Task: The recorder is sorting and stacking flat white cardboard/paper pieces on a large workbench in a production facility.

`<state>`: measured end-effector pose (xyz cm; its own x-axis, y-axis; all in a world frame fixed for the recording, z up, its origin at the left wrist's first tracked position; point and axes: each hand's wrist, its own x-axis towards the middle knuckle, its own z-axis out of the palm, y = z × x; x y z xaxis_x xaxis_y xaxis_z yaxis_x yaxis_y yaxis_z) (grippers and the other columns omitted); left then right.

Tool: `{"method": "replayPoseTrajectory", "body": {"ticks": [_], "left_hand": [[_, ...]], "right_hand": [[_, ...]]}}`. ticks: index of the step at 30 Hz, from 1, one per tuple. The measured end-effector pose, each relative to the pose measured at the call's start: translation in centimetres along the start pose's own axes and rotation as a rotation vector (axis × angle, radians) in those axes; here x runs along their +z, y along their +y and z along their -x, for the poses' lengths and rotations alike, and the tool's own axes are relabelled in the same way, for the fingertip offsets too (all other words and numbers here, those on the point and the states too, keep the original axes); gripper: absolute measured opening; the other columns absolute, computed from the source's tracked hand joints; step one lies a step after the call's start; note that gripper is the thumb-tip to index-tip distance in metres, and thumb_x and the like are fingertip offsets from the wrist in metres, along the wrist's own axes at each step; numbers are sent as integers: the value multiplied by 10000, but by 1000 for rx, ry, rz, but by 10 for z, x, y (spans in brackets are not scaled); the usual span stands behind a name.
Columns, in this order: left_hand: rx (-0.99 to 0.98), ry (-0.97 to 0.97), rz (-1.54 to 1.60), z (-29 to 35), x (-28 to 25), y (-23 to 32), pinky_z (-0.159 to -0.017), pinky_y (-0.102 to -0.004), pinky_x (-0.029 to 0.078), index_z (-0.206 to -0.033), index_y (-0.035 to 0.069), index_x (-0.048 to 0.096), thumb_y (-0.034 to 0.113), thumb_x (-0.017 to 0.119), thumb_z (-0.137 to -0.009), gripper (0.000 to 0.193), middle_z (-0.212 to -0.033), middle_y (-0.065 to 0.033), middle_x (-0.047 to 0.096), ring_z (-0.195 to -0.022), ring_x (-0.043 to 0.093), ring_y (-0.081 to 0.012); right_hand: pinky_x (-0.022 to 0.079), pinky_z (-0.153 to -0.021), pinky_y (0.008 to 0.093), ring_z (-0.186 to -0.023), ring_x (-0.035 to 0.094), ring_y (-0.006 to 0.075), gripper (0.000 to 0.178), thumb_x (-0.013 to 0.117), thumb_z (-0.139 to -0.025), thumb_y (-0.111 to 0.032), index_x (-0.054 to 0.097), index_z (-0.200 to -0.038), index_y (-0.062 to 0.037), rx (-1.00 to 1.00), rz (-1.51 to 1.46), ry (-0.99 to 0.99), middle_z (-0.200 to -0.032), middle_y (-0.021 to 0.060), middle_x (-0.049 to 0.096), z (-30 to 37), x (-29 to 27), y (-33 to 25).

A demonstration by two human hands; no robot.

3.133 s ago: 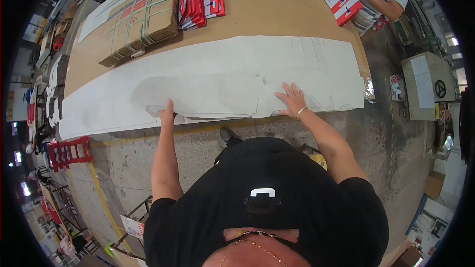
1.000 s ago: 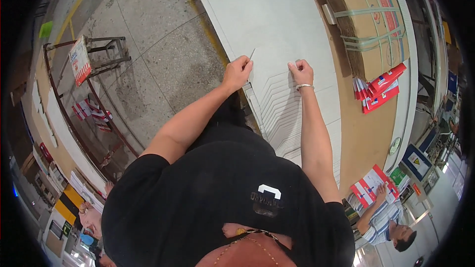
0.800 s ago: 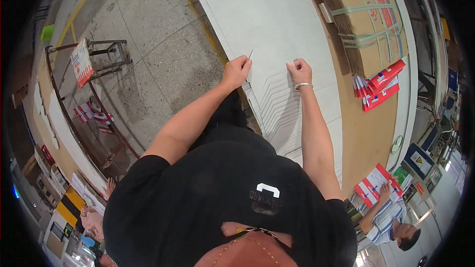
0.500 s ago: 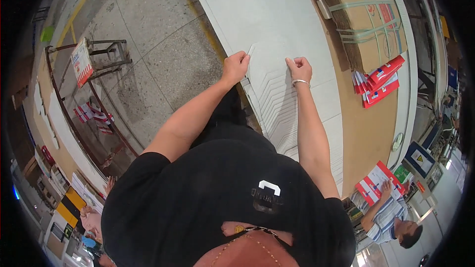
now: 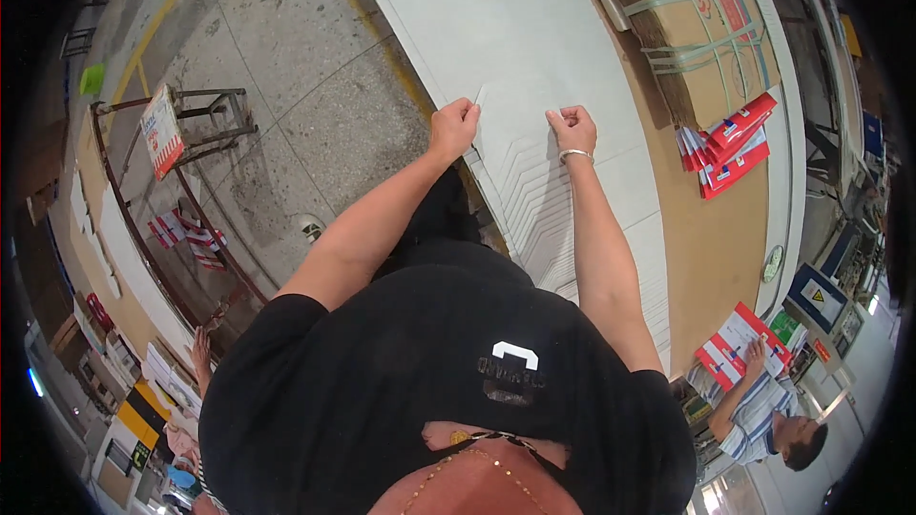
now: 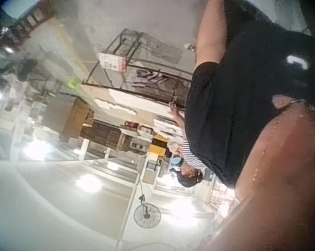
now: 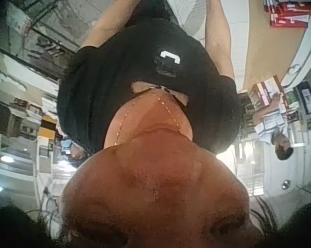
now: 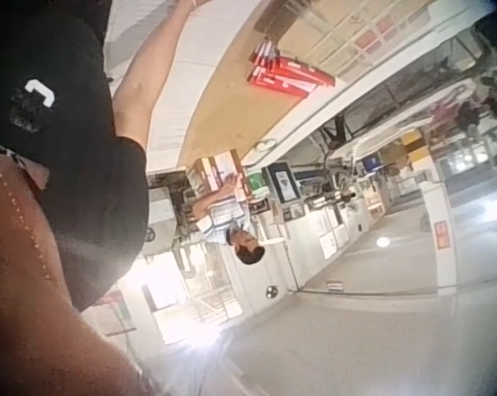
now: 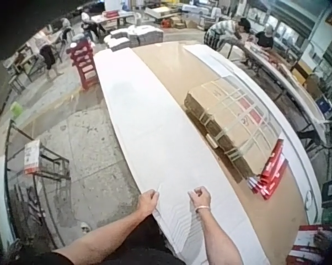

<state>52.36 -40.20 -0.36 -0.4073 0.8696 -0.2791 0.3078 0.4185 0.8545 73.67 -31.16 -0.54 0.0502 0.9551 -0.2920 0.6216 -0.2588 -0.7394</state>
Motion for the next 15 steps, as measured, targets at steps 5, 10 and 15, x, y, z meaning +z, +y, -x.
{"method": "replayPoseTrajectory", "body": {"ticks": [5, 10, 15], "left_hand": [[20, -2, -70, 3, -1, -5, -535, -326, 454, -872, 12, 598, 236, 557, -852, 228, -607, -90, 579, -529, 553, -150], [-108, 15, 268, 38, -9, -13, -751, -338, 482, -1243, 9, 432, 197, 562, -859, 447, -1083, -120, 549, -878, 564, -169], [-434, -111, 665, 48, -21, 22, -964, -364, 375, -1339, -36, 304, 182, 548, -862, 579, -1269, -151, 423, -1156, 426, -223]], "right_hand": [[454, -579, 278, -614, 533, 133, 318, 762, -676, -286, 633, -855, -57, 17, -6, -22, -711, 28, 573, 4, -1, -6], [459, -768, 358, -837, 566, 254, 254, 610, -798, -240, 662, -983, -74, -364, 188, 107, -905, 110, 595, 1, -2, -9], [434, -822, 392, -904, 526, 300, 268, 595, -795, -231, 658, -993, -61, -345, 283, 139, -902, 137, 583, 6, 25, -8]]}}
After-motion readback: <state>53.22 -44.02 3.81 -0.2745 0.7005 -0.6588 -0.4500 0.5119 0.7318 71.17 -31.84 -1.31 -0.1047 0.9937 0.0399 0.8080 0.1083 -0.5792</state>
